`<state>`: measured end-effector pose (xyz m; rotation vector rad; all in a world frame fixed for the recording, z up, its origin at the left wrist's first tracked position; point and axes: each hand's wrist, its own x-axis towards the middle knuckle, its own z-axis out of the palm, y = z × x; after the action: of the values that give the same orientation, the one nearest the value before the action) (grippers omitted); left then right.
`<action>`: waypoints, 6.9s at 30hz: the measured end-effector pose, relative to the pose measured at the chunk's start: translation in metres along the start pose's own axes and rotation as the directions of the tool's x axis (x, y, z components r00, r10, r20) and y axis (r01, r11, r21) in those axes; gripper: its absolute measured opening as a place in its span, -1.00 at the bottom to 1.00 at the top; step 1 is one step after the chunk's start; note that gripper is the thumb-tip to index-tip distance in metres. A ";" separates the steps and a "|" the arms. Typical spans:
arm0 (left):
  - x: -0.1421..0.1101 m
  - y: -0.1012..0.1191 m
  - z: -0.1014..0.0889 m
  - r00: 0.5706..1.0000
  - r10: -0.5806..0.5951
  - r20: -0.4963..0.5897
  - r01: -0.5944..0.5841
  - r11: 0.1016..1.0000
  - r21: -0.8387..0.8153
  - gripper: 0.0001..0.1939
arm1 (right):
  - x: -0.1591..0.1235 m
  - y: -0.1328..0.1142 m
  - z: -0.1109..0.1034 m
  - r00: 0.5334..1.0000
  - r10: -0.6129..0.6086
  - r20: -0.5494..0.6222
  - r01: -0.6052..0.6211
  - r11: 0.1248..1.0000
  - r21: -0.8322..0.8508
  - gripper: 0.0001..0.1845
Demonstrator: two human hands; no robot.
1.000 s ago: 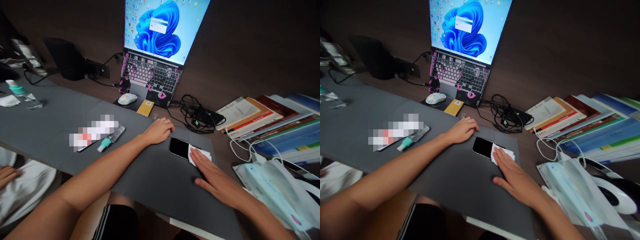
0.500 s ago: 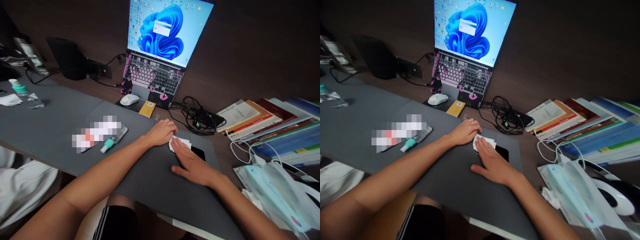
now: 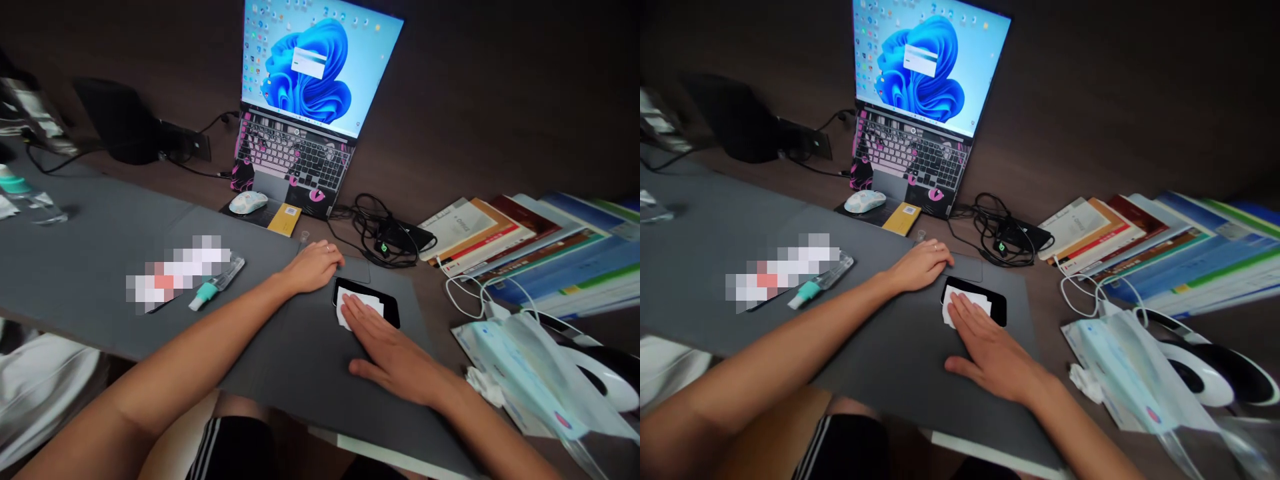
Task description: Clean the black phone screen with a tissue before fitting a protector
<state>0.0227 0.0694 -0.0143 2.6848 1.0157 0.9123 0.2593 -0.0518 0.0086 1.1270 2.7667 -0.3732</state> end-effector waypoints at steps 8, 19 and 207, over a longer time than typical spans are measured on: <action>-0.001 0.001 0.002 1.000 -0.002 0.011 0.002 1.000 -0.018 -0.71 | -0.048 0.021 0.008 0.987 0.145 -0.064 -0.144 0.989 0.011 -0.13; 0.001 0.001 0.000 0.969 -0.240 -0.057 0.244 0.968 0.065 -0.68 | -0.031 0.047 0.003 0.982 0.175 -0.070 -0.177 0.984 -0.022 -0.12; -0.011 0.014 -0.017 0.933 -0.005 0.359 0.048 0.993 -0.109 -0.38 | -0.022 0.096 0.002 0.923 0.032 -0.383 0.051 0.978 0.203 -0.37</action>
<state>0.0146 0.0503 -0.0017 2.5980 0.8842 0.4336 0.3419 -0.0006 -0.0060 1.3667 3.1320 -0.5049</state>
